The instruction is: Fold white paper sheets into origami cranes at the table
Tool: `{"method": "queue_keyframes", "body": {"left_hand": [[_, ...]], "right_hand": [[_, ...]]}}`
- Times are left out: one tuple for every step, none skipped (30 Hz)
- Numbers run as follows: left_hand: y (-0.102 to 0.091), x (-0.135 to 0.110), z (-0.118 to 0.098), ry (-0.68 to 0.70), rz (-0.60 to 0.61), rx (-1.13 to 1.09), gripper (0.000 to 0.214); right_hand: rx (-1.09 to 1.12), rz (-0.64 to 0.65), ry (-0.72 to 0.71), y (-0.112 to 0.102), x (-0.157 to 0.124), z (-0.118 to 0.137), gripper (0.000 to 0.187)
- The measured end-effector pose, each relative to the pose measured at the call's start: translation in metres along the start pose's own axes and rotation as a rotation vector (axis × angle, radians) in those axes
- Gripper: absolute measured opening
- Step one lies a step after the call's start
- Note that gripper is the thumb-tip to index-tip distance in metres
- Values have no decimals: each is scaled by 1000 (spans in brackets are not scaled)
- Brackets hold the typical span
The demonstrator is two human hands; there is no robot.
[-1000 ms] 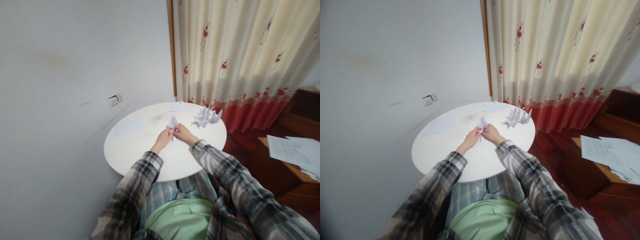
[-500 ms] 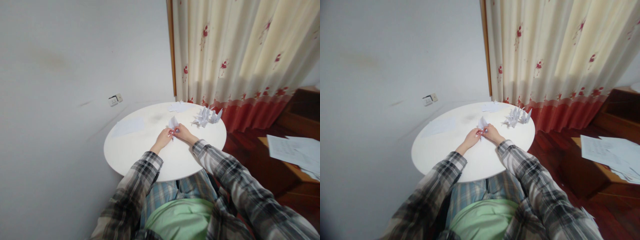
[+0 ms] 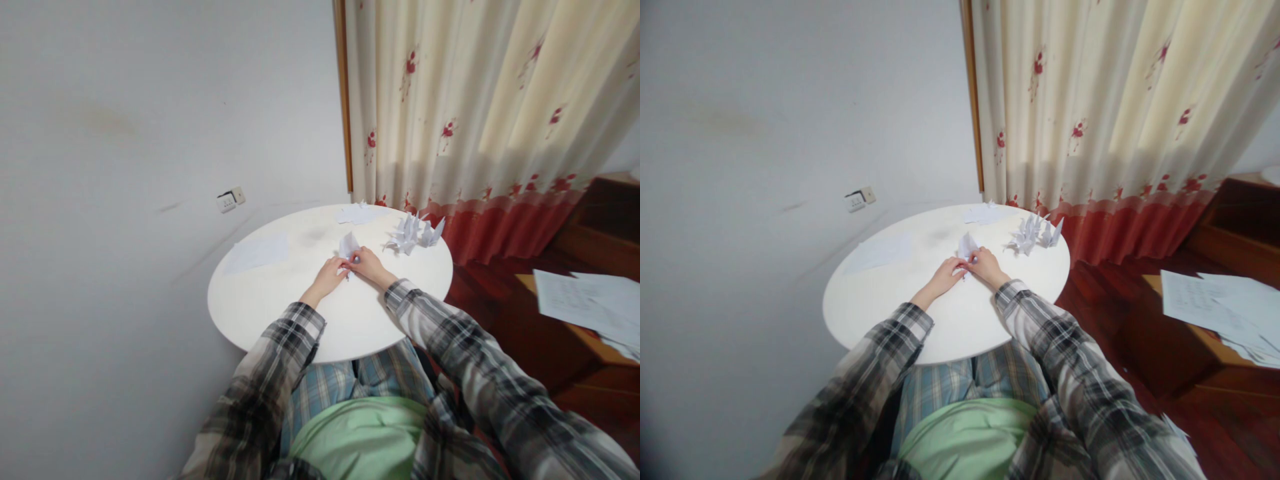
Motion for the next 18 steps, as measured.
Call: {"method": "queue_keyframes", "body": {"left_hand": [[0, 0, -1, -1, -8, -5, 23], [-1, -1, -2, -6, -16, -11, 25], [-1, -1, -3, -14, -21, -17, 27], [-1, -2, -4, -22, -25, -22, 30], [-1, -2, -5, -27, -27, -23, 33], [-2, -3, -5, -26, -27, -20, 34], [-2, -3, -6, -20, -28, -14, 34], [-2, -3, -6, -12, -31, -4, 33], [-3, -3, -6, -6, -37, 8, 30], [-3, -3, -6, -5, -44, 21, 28], [-3, -3, -6, -8, -51, 33, 25], [-4, -4, -6, -16, -58, 44, 22], [-4, -4, -6, -27, -66, 54, 20], [-5, -4, -6, -37, -71, 64, 19], [-5, -4, -6, -49, -76, 75, 18], [-5, -5, -7, -65, -80, 88, 17], [-6, -5, -7, -87, -84, 103, 16], [-6, -5, -7, -114, -88, 119, 15]], "right_hand": [[-11, -2, 14, 0, 0, 0, 30], [-25, -5, 27, -1, 0, 0, 30], [-41, -9, 39, -1, -1, 0, 30], [-59, -14, 48, -2, -1, 1, 31], [-75, -18, 56, -3, -1, 1, 31], [-90, -23, 62, -3, -2, 1, 31], [-104, -28, 68, -4, -2, 2, 32], [-115, -33, 75, -5, -3, 2, 32], [-125, -39, 80, -7, -4, 3, 33], [-134, -42, 85, -8, -4, 4, 34], [-142, -45, 89, -9, -5, 5, 35], [-149, -46, 92, -10, -6, 5, 36], [-154, -47, 95, -11, -6, 6, 37], [-158, -48, 96, -12, -7, 7, 38], [-160, -50, 96, -12, -7, 7, 38], [-163, -52, 95, -12, -8, 8, 39], [-166, -54, 92, -12, -8, 8, 39], [-170, -57, 89, -12, -8, 8, 38]]}}
Point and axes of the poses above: each hand's wrist, its own x-axis towards the middle knuckle, its own y-axis out of the palm, z = x × y, the point moved 2 cm from there along x, towards the middle knuckle, and after that the axes turned 6 degrees about z, right-handed, at the moved point
